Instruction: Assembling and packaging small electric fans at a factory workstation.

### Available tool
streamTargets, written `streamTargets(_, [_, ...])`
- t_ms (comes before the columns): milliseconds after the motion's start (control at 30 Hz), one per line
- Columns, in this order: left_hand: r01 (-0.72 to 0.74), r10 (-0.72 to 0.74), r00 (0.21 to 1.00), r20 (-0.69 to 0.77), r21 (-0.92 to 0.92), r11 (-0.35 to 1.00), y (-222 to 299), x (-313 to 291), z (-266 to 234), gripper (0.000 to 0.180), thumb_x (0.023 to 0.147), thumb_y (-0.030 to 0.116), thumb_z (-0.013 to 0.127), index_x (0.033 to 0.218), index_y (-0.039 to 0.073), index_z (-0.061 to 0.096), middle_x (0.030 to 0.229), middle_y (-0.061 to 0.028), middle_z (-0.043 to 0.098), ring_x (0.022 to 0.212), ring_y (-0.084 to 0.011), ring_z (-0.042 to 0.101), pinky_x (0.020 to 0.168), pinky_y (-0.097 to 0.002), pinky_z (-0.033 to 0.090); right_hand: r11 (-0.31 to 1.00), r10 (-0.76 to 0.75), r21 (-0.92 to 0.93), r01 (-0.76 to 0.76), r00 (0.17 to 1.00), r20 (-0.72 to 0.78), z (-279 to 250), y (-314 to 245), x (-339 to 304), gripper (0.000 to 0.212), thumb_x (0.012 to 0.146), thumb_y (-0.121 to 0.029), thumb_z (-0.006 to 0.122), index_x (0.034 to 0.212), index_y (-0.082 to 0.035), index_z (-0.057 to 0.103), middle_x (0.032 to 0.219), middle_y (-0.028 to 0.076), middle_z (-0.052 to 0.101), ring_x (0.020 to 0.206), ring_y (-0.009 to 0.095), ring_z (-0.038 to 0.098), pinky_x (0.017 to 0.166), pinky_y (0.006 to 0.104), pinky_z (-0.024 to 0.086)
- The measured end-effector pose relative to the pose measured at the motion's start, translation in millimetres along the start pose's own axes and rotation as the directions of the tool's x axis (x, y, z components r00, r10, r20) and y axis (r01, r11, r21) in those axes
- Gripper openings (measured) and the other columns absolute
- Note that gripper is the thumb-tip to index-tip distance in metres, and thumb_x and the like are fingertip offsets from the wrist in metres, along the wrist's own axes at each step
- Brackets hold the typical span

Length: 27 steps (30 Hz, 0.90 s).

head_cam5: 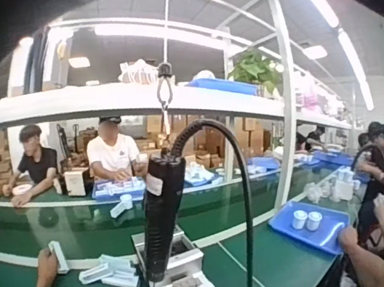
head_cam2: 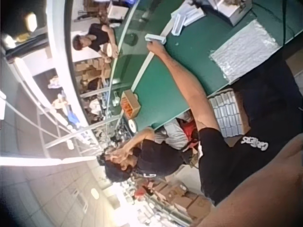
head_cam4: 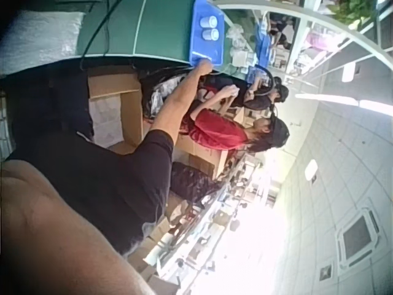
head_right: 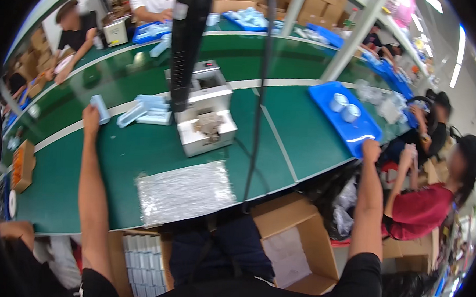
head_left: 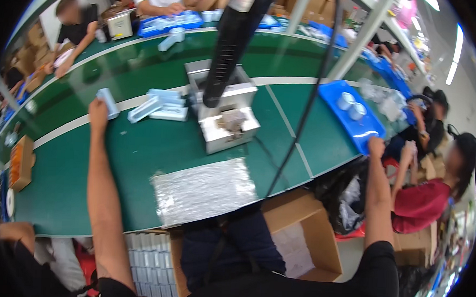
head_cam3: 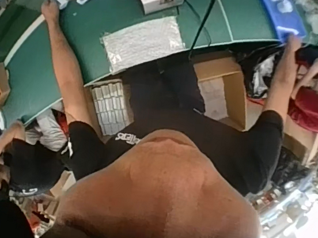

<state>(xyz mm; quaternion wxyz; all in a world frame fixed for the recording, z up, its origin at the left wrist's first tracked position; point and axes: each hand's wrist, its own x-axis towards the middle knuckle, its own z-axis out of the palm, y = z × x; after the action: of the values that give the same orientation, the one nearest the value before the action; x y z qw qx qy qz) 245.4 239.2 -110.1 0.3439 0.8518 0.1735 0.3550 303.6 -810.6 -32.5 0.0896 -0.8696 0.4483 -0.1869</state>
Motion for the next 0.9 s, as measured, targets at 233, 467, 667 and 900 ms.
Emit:
streamTargets(233, [-0.022, 0.027, 0.998, 0.048, -0.110, 0.994, -72.2, 48.8, -27.1, 0.035, 0.107, 0.028, 0.052, 0.099, -0.003, 0.065, 0.073, -0.0022, 0.057, 0.066, -0.0106, 0.050, 0.059, -0.0328, 0.040, 0.806, -0.263, 0.591, 0.032, 0.914, 0.310, 5.4, 12.4, -82.6, 0.033, 0.091, -0.023, 0.056, 0.094, 0.007, 0.068, 0.069, 0.023, 0.068, 0.046, 0.034, 0.067, 0.039, 0.0413, 0.056])
streamTargets(467, [0.059, -0.034, 0.990, 0.136, -0.189, 0.980, -98.0, 75.0, -6.6, 0.041, 0.109, 0.033, 0.052, 0.119, -0.004, 0.068, 0.084, -0.0007, 0.065, 0.072, -0.0084, 0.054, 0.063, -0.0275, 0.042, 0.901, -0.416, 0.387, 0.198, 0.650, 0.636, -160.7, 3.6, -194.2, 0.060, 0.101, -0.051, 0.062, 0.073, 0.001, 0.066, 0.055, 0.017, 0.064, 0.043, 0.021, 0.063, 0.043, 0.0314, 0.050])
streamTargets(667, [-0.029, 0.037, 0.998, 0.054, -0.134, 0.991, -78.0, 59.0, -9.5, 0.043, 0.109, 0.032, 0.051, 0.120, -0.006, 0.068, 0.085, -0.0020, 0.065, 0.074, -0.0102, 0.056, 0.066, -0.0294, 0.045, 0.431, -0.838, 0.380, 0.818, 0.519, -0.168, -133.8, -99.9, -187.2, 0.056, 0.094, -0.046, 0.071, 0.129, -0.005, 0.059, 0.109, 0.019, 0.071, 0.097, 0.037, 0.072, 0.082, 0.0443, 0.057])
streamTargets(900, [-0.019, 0.025, 0.998, 0.055, -0.113, 0.993, 2.3, 18.8, 0.3, 0.037, 0.106, 0.029, 0.053, 0.101, -0.006, 0.063, 0.078, -0.0069, 0.061, 0.072, -0.0137, 0.054, 0.066, -0.0341, 0.044, 0.496, -0.868, 0.059, 0.866, 0.493, 0.054, -64.3, -168.6, -200.0, 0.068, 0.091, -0.047, 0.074, 0.147, -0.016, 0.051, 0.119, 0.022, 0.068, 0.111, 0.044, 0.067, 0.091, 0.0509, 0.055])
